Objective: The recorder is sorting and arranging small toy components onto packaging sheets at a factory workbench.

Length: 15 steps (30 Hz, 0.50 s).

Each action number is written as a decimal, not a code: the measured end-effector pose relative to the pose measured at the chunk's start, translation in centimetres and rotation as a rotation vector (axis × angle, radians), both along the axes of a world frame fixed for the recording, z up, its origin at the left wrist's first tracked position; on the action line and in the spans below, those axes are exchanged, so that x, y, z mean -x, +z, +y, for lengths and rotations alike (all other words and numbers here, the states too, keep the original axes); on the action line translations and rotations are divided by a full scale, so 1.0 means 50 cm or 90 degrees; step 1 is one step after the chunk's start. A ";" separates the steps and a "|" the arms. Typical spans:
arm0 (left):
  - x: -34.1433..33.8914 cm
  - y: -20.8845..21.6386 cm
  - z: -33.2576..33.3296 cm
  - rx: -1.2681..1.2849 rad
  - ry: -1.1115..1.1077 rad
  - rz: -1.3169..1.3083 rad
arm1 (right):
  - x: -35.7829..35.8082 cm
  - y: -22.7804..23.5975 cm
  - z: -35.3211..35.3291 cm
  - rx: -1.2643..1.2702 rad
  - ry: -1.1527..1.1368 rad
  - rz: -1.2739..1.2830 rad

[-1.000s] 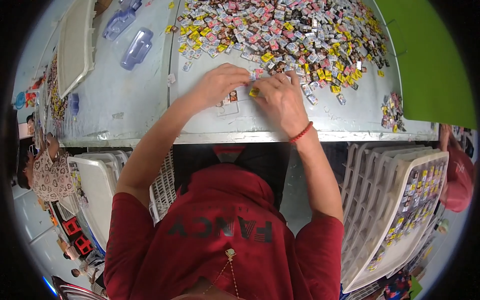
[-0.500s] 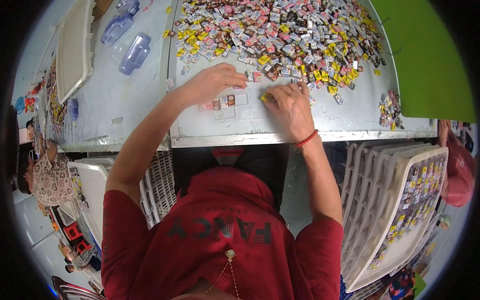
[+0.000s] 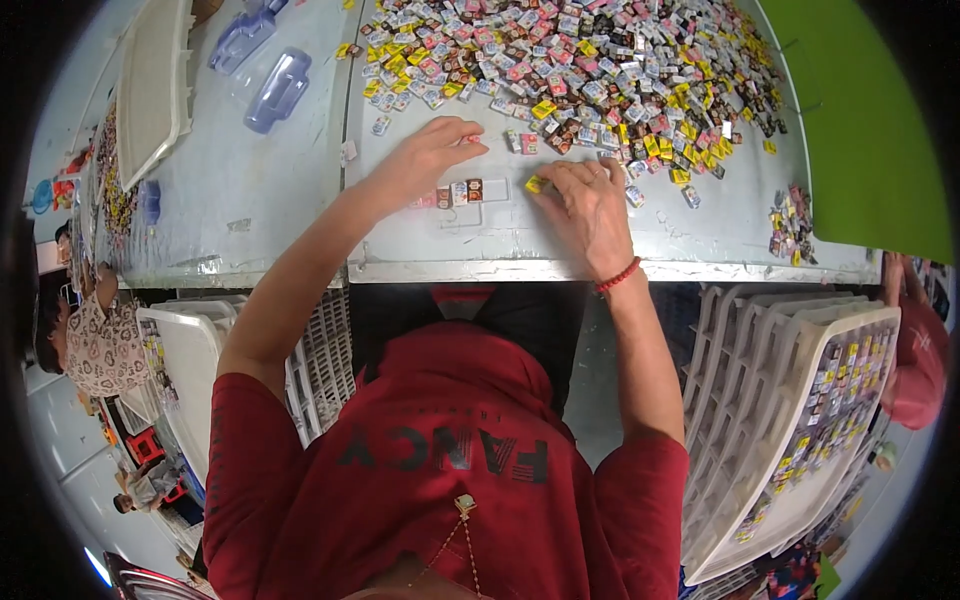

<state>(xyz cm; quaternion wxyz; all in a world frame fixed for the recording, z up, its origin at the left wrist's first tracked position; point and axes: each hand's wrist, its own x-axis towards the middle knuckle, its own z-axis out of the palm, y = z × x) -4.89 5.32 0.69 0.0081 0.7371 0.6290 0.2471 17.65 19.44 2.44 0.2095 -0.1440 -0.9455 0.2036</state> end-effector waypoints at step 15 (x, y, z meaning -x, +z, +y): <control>-0.128 -0.022 -0.027 -0.118 0.153 -0.107 | 0.047 0.012 -0.012 -0.093 0.110 -0.024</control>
